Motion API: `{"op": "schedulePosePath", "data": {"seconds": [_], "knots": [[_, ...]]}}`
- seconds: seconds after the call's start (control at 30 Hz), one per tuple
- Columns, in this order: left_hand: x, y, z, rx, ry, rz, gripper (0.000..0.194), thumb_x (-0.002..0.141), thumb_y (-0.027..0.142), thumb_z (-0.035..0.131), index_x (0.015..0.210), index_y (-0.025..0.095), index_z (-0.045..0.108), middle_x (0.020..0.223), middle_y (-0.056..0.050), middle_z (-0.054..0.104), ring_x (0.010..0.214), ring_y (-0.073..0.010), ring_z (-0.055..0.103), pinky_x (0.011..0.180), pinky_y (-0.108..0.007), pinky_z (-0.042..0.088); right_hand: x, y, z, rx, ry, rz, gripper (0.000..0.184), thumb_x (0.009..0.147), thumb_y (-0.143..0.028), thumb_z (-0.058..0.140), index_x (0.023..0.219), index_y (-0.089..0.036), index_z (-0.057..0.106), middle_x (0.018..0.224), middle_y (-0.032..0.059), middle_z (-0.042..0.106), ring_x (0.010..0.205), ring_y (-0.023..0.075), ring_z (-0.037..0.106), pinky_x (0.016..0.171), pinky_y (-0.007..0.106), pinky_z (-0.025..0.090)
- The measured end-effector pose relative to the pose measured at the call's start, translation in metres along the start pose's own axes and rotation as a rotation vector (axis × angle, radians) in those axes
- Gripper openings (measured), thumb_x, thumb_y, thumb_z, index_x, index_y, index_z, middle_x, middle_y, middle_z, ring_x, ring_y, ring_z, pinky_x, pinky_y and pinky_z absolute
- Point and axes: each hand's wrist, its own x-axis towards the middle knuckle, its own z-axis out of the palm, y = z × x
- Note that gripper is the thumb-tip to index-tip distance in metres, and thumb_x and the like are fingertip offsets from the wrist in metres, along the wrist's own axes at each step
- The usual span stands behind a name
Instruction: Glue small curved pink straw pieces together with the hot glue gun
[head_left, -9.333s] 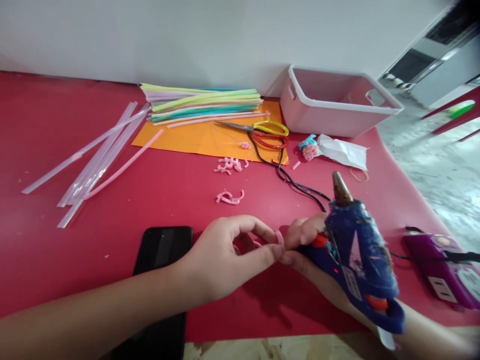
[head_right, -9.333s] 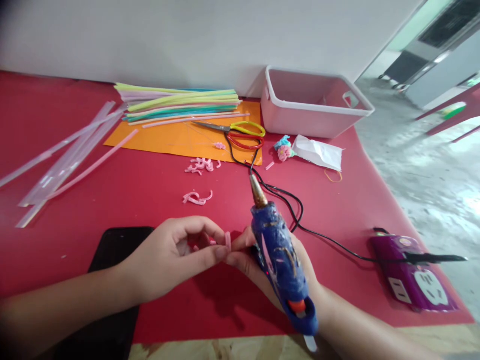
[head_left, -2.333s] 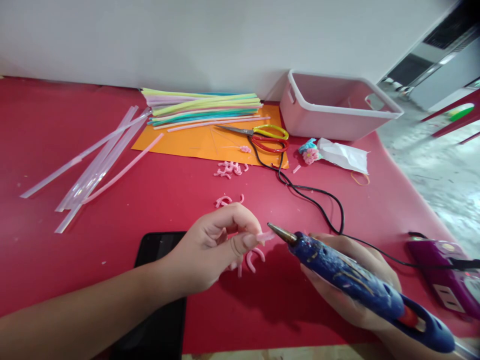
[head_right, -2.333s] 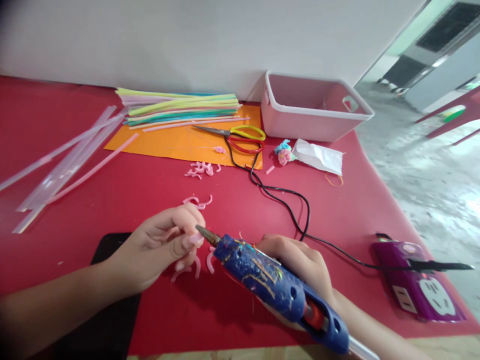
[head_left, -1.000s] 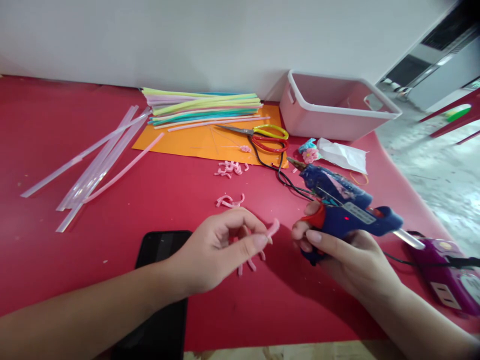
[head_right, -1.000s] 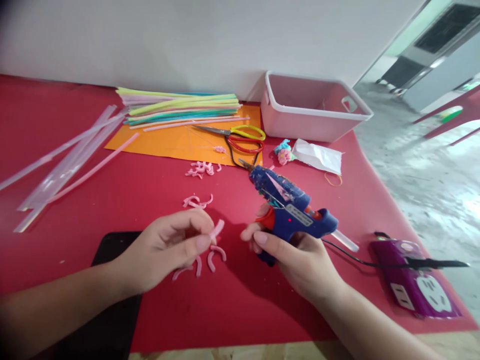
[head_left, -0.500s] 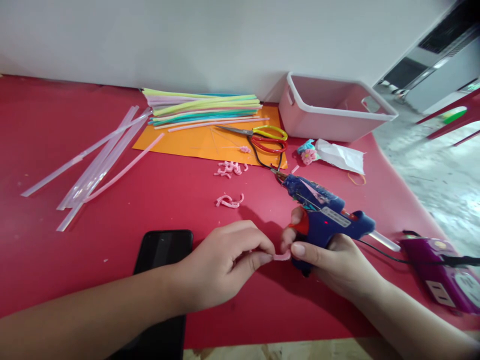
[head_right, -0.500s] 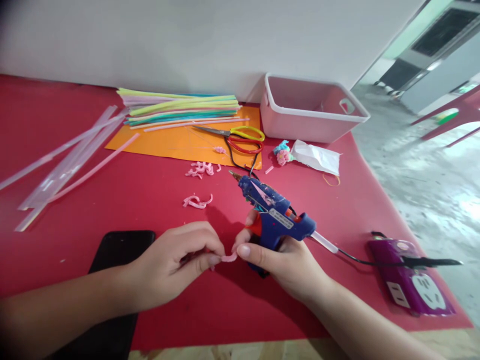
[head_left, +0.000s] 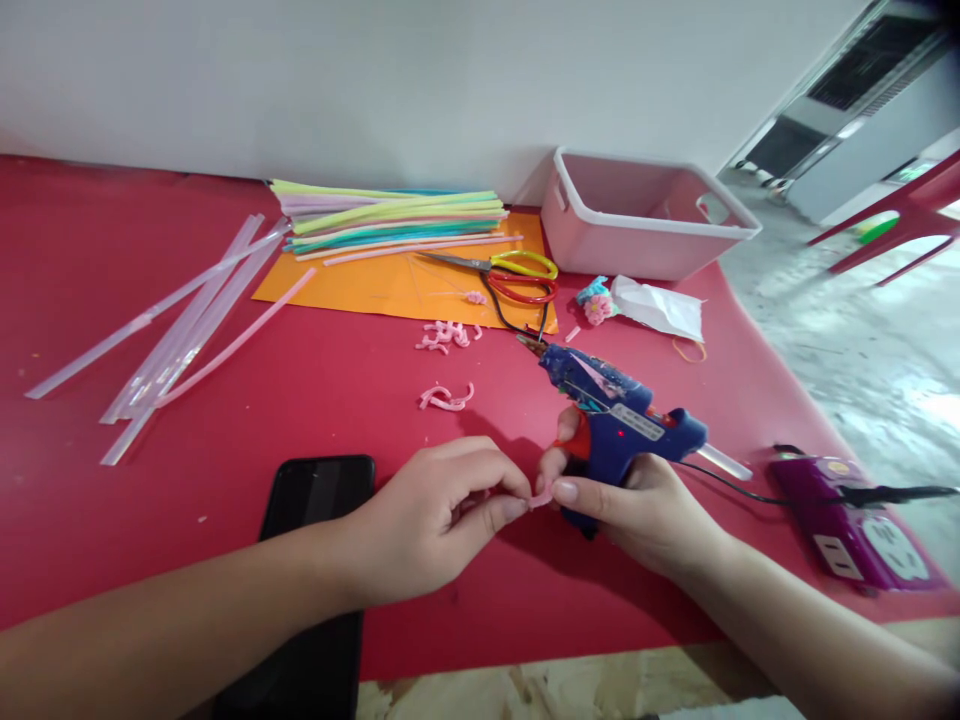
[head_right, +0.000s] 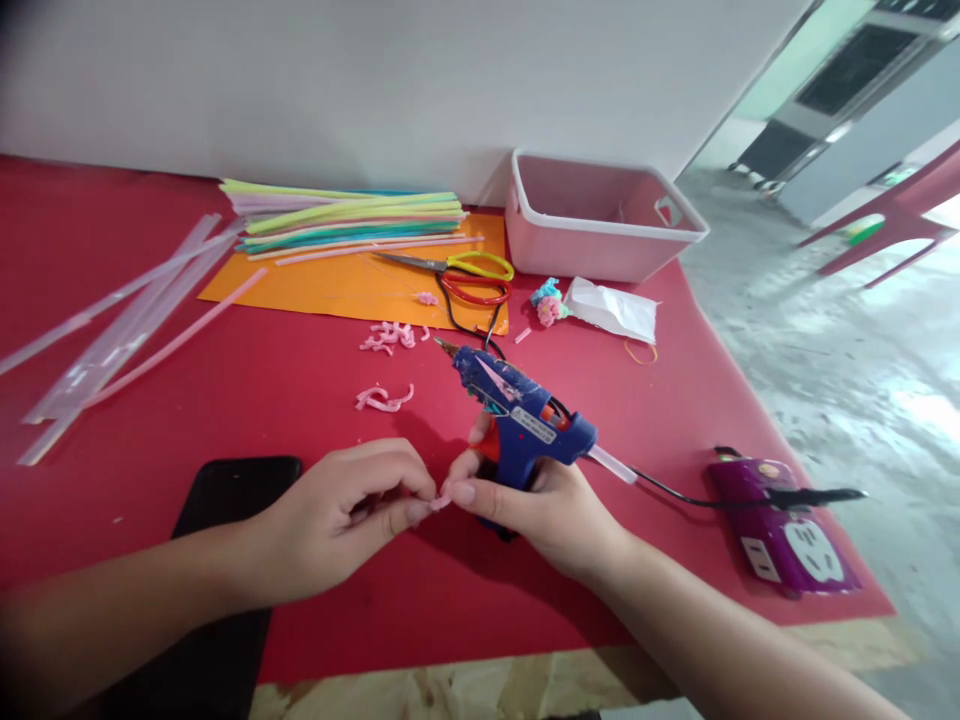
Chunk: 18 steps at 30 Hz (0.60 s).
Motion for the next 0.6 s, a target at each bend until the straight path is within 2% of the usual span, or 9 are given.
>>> {"op": "schedulePosePath", "data": {"seconds": [0.2, 0.4, 0.6], "knots": [[0.0005, 0.0022, 0.0017, -0.015, -0.016, 0.002, 0.012, 0.099, 0.020, 0.057, 0.092, 0.015, 0.066, 0.082, -0.001, 0.061, 0.065, -0.0085, 0.051, 0.060, -0.019, 0.041, 0.0027, -0.0022, 0.0048, 0.054, -0.065, -0.046, 0.040, 0.076, -0.029, 0.087, 0.101, -0.025, 0.055, 0.077, -0.0049, 0.072, 0.070, 0.0107, 0.067, 0.067, 0.022, 0.052], [0.0010, 0.0053, 0.0033, -0.070, -0.025, -0.103, 0.011, 0.094, 0.026, 0.064, 0.093, 0.015, 0.066, 0.080, 0.000, 0.059, 0.059, -0.0071, 0.049, 0.051, -0.017, 0.038, 0.0027, 0.0001, 0.0034, 0.040, -0.031, -0.051, 0.042, 0.075, -0.031, 0.088, 0.101, -0.025, 0.055, 0.076, -0.0050, 0.071, 0.069, 0.0097, 0.063, 0.065, 0.022, 0.048], [0.0013, 0.0044, 0.0043, -0.110, -0.001, -0.166, 0.013, 0.095, 0.028, 0.064, 0.091, 0.016, 0.069, 0.078, 0.000, 0.063, 0.059, -0.0074, 0.049, 0.053, -0.018, 0.039, 0.0032, 0.0048, -0.0005, -0.001, -0.022, -0.051, 0.044, 0.077, -0.035, 0.087, 0.105, -0.025, 0.054, 0.079, -0.0044, 0.069, 0.067, 0.0092, 0.057, 0.063, 0.023, 0.045]]}}
